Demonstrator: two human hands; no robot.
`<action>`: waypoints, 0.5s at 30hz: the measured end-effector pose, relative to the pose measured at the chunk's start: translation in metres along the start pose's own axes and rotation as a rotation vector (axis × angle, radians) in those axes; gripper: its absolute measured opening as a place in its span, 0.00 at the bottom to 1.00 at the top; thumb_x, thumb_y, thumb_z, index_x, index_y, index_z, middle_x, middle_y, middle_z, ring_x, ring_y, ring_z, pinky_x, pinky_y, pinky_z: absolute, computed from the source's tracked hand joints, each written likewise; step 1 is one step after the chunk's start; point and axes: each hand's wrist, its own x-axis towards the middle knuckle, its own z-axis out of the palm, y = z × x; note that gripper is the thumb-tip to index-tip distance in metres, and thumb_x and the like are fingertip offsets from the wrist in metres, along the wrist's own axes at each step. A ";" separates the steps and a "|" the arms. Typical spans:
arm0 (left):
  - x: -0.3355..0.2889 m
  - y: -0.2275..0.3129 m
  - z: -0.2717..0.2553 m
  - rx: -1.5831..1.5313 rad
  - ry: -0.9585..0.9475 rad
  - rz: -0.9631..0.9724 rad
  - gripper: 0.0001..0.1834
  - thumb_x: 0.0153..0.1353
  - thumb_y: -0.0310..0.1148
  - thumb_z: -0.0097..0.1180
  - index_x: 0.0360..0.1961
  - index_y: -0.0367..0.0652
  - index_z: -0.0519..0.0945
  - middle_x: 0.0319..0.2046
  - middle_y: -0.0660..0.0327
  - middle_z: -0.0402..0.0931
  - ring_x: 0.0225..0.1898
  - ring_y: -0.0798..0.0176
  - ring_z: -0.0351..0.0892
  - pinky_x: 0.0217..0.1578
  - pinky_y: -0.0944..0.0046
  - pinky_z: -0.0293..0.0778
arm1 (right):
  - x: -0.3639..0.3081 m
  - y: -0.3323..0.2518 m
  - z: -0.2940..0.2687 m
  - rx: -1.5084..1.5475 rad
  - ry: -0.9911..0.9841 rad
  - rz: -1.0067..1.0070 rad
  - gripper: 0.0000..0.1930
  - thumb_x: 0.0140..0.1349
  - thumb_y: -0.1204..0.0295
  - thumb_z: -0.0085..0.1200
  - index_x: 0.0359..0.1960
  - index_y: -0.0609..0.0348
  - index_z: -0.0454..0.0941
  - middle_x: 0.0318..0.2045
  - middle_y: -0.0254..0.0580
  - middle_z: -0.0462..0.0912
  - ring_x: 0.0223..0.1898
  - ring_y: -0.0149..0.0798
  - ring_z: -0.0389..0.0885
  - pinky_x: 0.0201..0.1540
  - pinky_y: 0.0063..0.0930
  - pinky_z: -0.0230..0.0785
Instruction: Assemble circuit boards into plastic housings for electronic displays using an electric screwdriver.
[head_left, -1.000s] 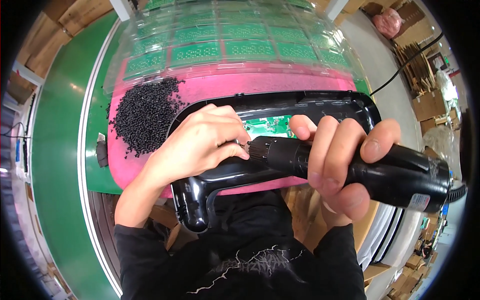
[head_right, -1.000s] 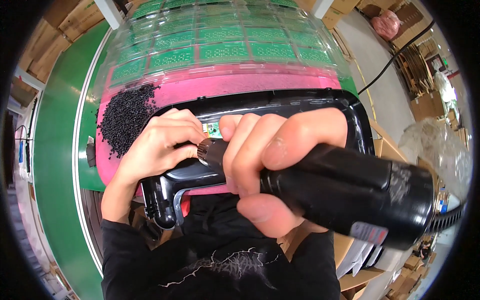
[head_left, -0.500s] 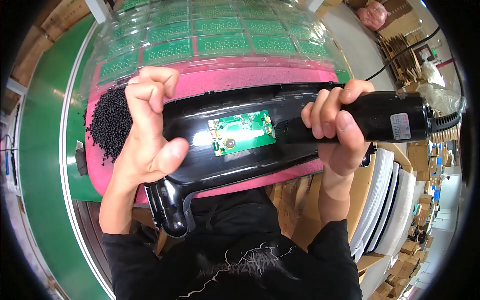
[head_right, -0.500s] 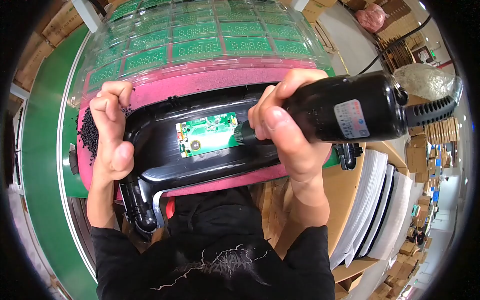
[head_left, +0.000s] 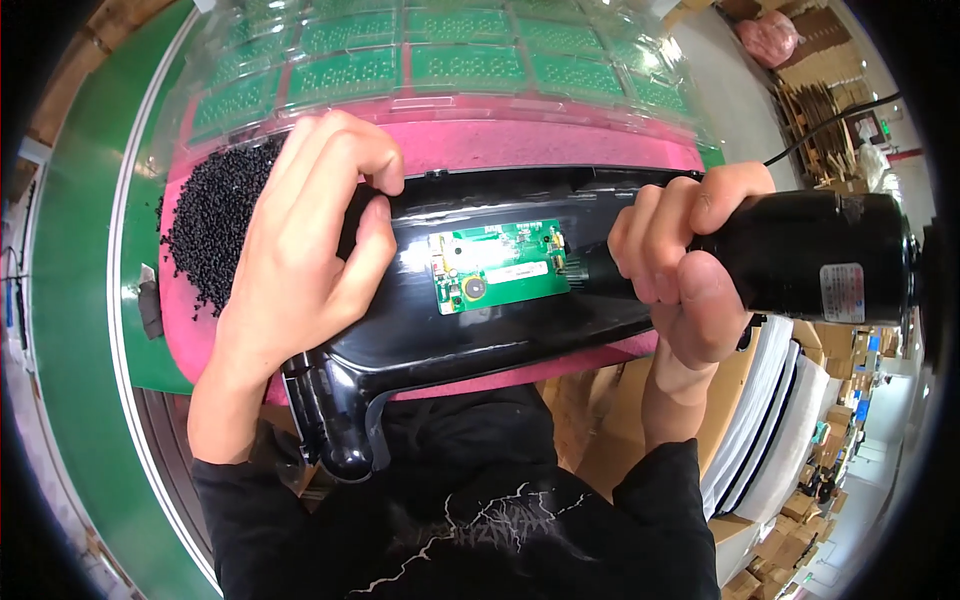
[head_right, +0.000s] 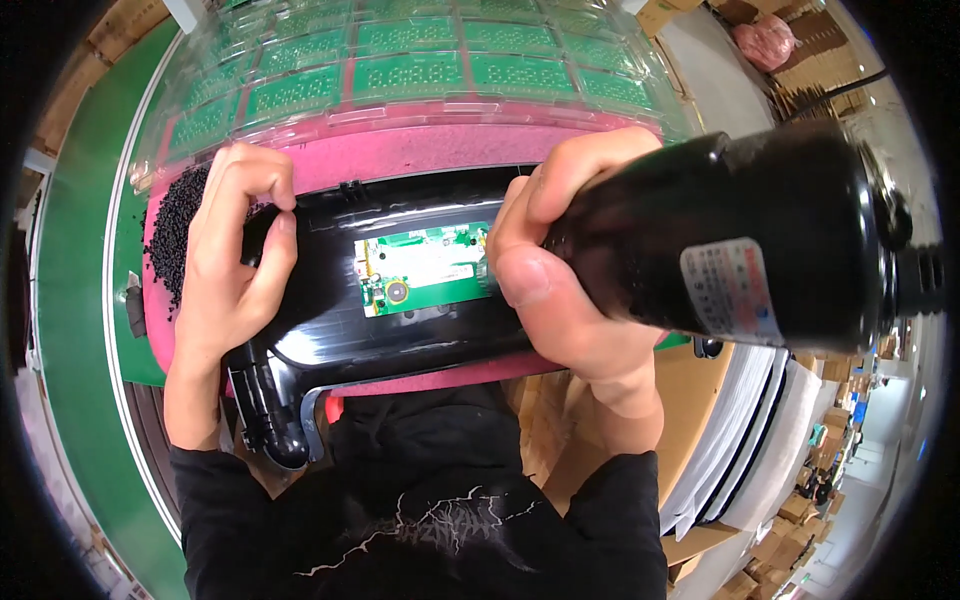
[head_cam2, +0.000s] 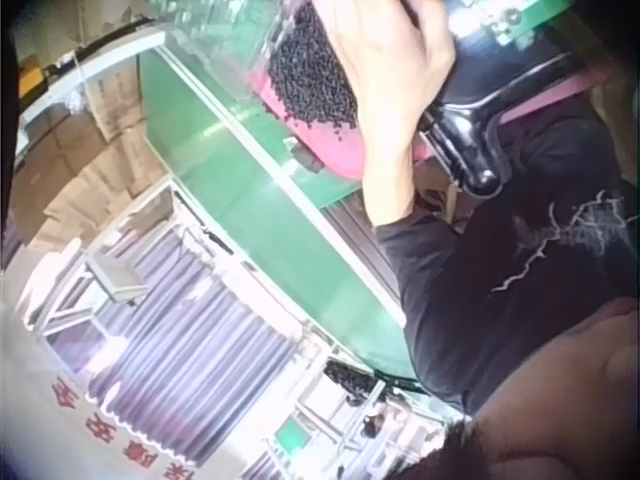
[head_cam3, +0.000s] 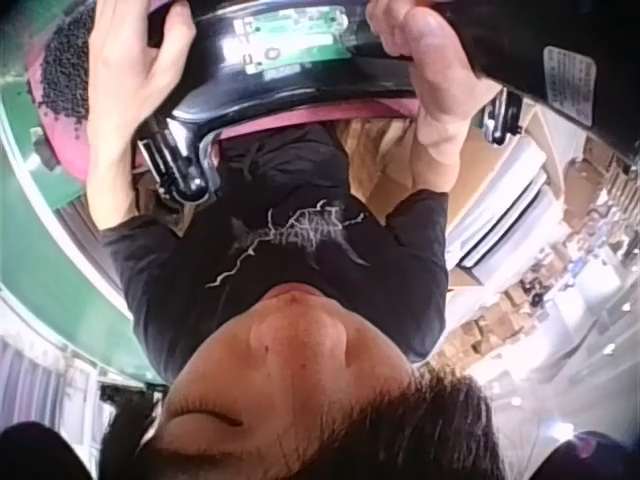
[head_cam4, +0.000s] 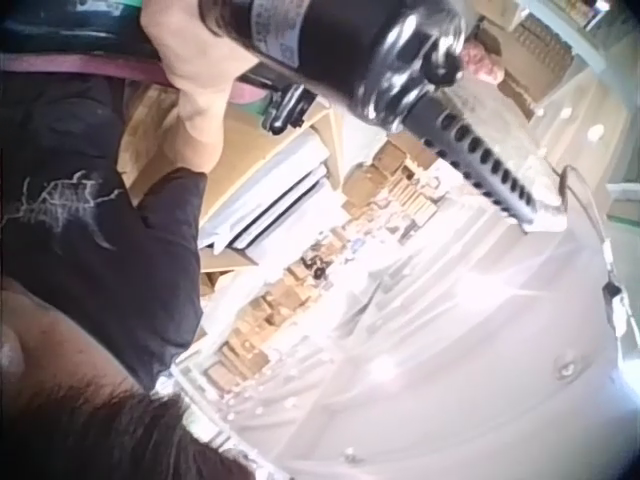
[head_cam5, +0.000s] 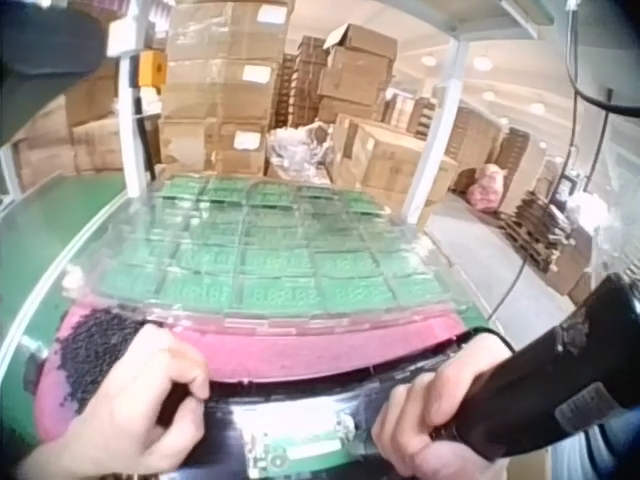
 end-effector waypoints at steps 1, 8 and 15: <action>0.001 0.000 -0.001 -0.001 0.002 -0.002 0.16 0.45 0.13 0.53 0.37 0.35 0.72 0.33 0.54 0.72 0.36 0.51 0.72 0.41 0.57 0.70 | 0.000 0.001 0.000 -0.001 -0.002 0.001 0.16 0.60 0.69 0.57 0.42 0.54 0.62 0.20 0.28 0.66 0.19 0.26 0.64 0.25 0.23 0.60; -0.006 -0.007 -0.002 0.157 -0.008 -0.059 0.14 0.52 0.19 0.55 0.42 0.36 0.74 0.37 0.54 0.74 0.42 0.49 0.74 0.47 0.55 0.70 | 0.002 0.008 -0.002 -0.044 -0.044 0.017 0.17 0.59 0.65 0.60 0.43 0.54 0.65 0.19 0.28 0.66 0.17 0.25 0.63 0.22 0.24 0.58; -0.004 -0.001 -0.009 0.195 -0.266 -0.202 0.14 0.60 0.27 0.57 0.48 0.38 0.77 0.42 0.50 0.77 0.49 0.43 0.77 0.51 0.52 0.73 | 0.004 -0.004 -0.004 -0.033 -0.047 0.060 0.19 0.59 0.63 0.61 0.46 0.55 0.66 0.20 0.28 0.66 0.18 0.25 0.64 0.27 0.25 0.62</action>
